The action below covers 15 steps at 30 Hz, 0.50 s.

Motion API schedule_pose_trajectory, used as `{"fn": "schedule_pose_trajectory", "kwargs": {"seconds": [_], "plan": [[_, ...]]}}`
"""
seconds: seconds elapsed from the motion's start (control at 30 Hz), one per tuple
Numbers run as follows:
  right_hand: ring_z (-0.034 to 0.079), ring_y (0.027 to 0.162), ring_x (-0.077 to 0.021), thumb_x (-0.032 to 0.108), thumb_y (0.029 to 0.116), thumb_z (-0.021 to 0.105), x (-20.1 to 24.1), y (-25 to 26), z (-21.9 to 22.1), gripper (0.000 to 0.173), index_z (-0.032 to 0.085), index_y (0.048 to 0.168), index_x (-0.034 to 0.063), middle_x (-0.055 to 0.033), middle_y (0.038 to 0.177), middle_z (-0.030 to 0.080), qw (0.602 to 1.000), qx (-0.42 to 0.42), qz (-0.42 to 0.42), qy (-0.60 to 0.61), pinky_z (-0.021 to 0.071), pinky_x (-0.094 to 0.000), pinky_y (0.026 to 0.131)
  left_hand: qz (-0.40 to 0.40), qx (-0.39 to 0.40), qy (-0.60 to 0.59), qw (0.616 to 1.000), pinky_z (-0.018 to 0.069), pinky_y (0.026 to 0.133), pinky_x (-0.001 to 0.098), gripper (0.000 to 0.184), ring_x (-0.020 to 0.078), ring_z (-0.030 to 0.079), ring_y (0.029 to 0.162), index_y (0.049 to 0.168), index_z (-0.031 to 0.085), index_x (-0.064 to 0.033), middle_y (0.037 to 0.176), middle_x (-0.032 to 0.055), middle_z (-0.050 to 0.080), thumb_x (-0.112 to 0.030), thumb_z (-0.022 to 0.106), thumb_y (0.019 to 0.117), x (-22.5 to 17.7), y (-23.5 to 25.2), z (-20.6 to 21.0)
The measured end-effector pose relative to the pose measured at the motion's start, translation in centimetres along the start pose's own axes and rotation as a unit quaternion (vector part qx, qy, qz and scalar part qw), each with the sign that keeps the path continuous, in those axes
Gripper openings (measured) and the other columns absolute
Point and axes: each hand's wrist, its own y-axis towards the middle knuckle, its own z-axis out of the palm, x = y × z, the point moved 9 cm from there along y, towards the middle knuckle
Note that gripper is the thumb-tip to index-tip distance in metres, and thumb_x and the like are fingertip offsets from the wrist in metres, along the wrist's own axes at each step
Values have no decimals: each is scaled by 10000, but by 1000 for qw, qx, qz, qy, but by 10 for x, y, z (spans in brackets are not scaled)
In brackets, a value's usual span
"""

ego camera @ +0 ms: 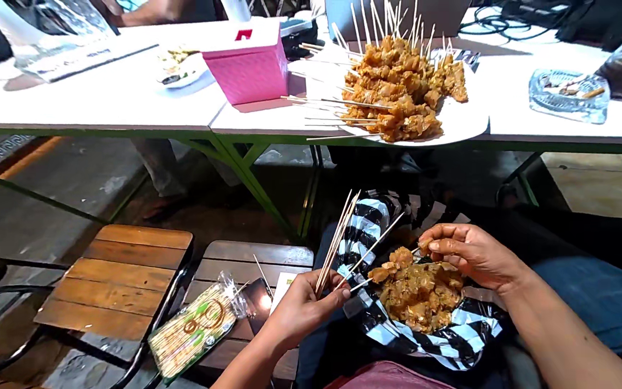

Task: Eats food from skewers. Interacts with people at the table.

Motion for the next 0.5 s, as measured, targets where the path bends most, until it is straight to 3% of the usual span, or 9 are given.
{"fn": "schedule_pose_trajectory", "kwargs": {"seconds": [0.5], "plan": [[689, 757, -75, 11, 906, 670, 14, -8, 5, 73, 725, 922, 55, -9, 828, 733, 998, -27, -48, 15, 582, -220, 749, 11, -1, -7, 1000, 363, 446, 135, 33, -32, 453, 501, 950, 678, -142, 724, -93, 610, -112, 663, 950, -1, 1, 5]]}}
